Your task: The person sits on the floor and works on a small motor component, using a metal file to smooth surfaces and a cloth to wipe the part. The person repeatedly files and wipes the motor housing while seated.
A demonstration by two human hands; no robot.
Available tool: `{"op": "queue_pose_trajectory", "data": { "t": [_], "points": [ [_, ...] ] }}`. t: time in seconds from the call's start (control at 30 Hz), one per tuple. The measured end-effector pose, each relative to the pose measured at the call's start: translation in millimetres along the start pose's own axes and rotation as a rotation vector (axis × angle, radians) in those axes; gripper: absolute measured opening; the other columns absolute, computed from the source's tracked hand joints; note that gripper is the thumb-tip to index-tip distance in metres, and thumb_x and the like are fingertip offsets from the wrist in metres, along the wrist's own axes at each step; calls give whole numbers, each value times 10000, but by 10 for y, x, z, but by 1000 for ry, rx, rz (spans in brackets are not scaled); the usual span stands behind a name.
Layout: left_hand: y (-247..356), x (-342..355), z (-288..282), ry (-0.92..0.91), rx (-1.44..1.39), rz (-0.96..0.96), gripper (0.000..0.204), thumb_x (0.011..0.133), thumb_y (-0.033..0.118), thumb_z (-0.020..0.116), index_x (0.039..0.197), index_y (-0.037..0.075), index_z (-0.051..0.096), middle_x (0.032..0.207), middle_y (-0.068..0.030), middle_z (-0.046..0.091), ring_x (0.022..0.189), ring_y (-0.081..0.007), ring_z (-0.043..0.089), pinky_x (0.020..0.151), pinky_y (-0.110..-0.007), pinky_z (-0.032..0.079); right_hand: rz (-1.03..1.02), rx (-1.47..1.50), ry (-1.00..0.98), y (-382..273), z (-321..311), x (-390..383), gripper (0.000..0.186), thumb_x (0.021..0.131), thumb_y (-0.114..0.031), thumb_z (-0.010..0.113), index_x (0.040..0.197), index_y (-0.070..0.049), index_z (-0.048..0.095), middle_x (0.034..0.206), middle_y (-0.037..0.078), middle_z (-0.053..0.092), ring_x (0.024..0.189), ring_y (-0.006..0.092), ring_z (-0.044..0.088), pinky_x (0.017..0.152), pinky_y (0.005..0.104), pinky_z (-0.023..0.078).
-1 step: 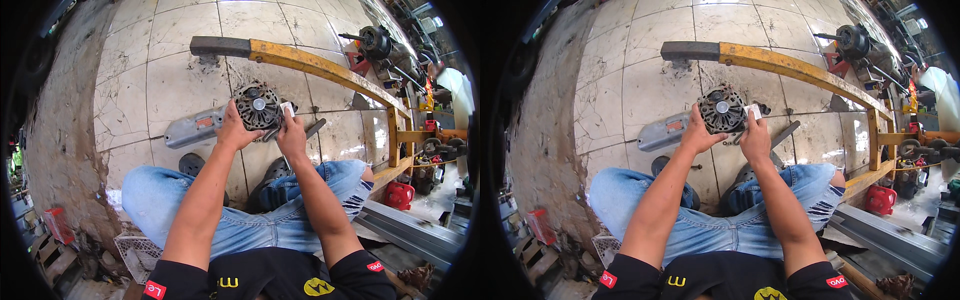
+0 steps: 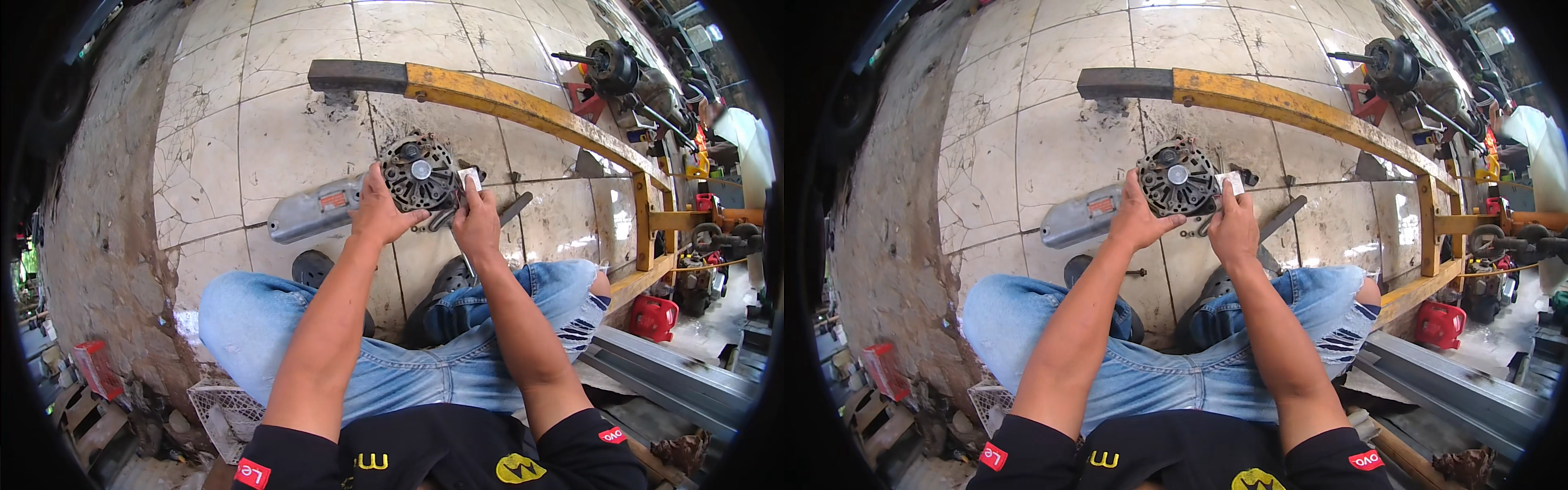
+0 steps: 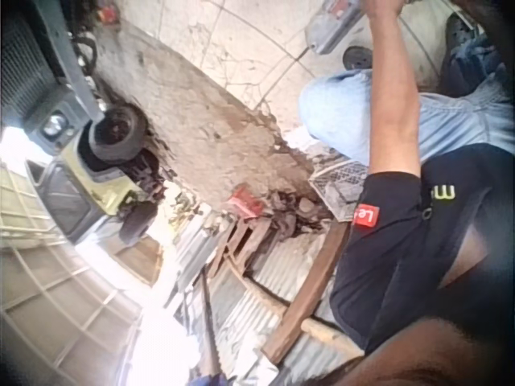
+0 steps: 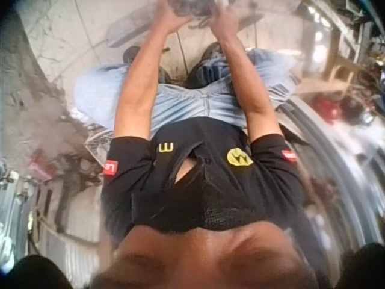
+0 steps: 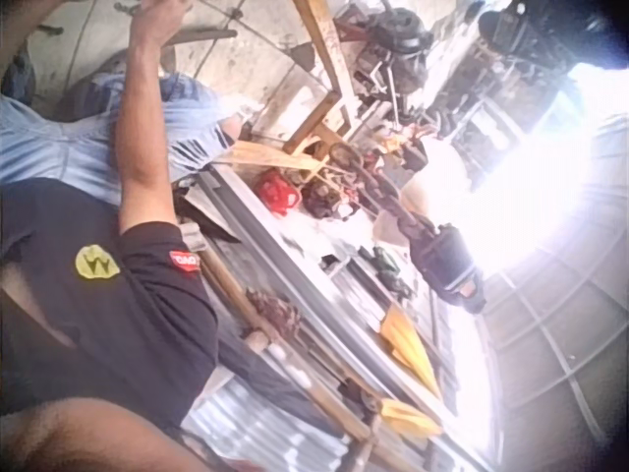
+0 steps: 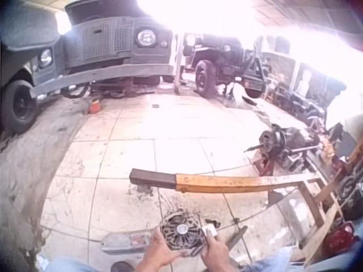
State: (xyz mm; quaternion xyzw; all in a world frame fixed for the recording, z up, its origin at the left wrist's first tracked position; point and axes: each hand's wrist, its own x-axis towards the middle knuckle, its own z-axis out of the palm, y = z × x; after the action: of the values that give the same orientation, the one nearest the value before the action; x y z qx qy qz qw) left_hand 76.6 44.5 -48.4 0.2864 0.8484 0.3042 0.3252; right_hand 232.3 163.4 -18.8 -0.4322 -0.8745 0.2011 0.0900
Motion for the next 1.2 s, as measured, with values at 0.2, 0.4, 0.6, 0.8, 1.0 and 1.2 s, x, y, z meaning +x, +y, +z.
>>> {"op": "queue_pose_trajectory", "data": {
  "t": [0.2, 0.4, 0.6, 0.8, 1.0, 1.2],
  "points": [
    [-73, 210, -60, 156, 64, 223, 1412, 566, 552, 905, 1566, 131, 1, 1601, -228, 179, 1456, -406, 268, 1125, -487, 375, -167, 55, 78, -117, 5, 68, 587, 792, -46, 618, 1374, -95, 561, 1004, 146, 582, 846, 340, 634, 748, 435, 528],
    [4, 201, -109, 63, 47, 217, 1424, 555, 513, 922, 1575, 141, 0, 1600, -228, 168, 1455, -381, 283, 1119, -457, 393, -277, -26, 4, -242, 22, 138, 610, 788, -68, 650, 1386, -136, 549, 995, 112, 564, 856, 312, 631, 712, 441, 533],
    [71, 152, -99, 59, 27, 133, 1412, 525, 476, 937, 1550, 124, 32, 1588, -205, 174, 1439, -378, 306, 1107, -440, 411, -348, -203, -80, -364, 2, 268, 599, 806, -60, 638, 1390, -151, 540, 981, 108, 542, 840, 312, 629, 680, 440, 530],
    [28, 177, -64, 88, -14, 166, 1385, 519, 418, 944, 1529, 97, 53, 1572, -197, 189, 1441, -383, 286, 1138, -425, 378, -443, -289, -96, -375, -47, 342, 609, 810, -44, 616, 1401, -155, 521, 982, 119, 533, 830, 320, 631, 666, 443, 527],
    [79, 189, -92, 42, -89, 143, 1378, 523, 379, 949, 1526, 79, 54, 1574, -198, 189, 1455, -369, 265, 1160, -419, 349, -466, -293, -104, -337, -50, 372, 615, 805, -26, 605, 1400, -155, 518, 991, 128, 526, 842, 327, 623, 677, 443, 520],
    [70, 178, -85, 43, -72, 140, 1386, 523, 371, 949, 1532, 70, 48, 1577, -203, 175, 1453, -377, 264, 1166, -409, 338, -497, -326, -105, -289, -98, 326, 591, 809, -20, 595, 1381, -149, 523, 989, 122, 528, 846, 319, 626, 671, 435, 529]
  ]
}}
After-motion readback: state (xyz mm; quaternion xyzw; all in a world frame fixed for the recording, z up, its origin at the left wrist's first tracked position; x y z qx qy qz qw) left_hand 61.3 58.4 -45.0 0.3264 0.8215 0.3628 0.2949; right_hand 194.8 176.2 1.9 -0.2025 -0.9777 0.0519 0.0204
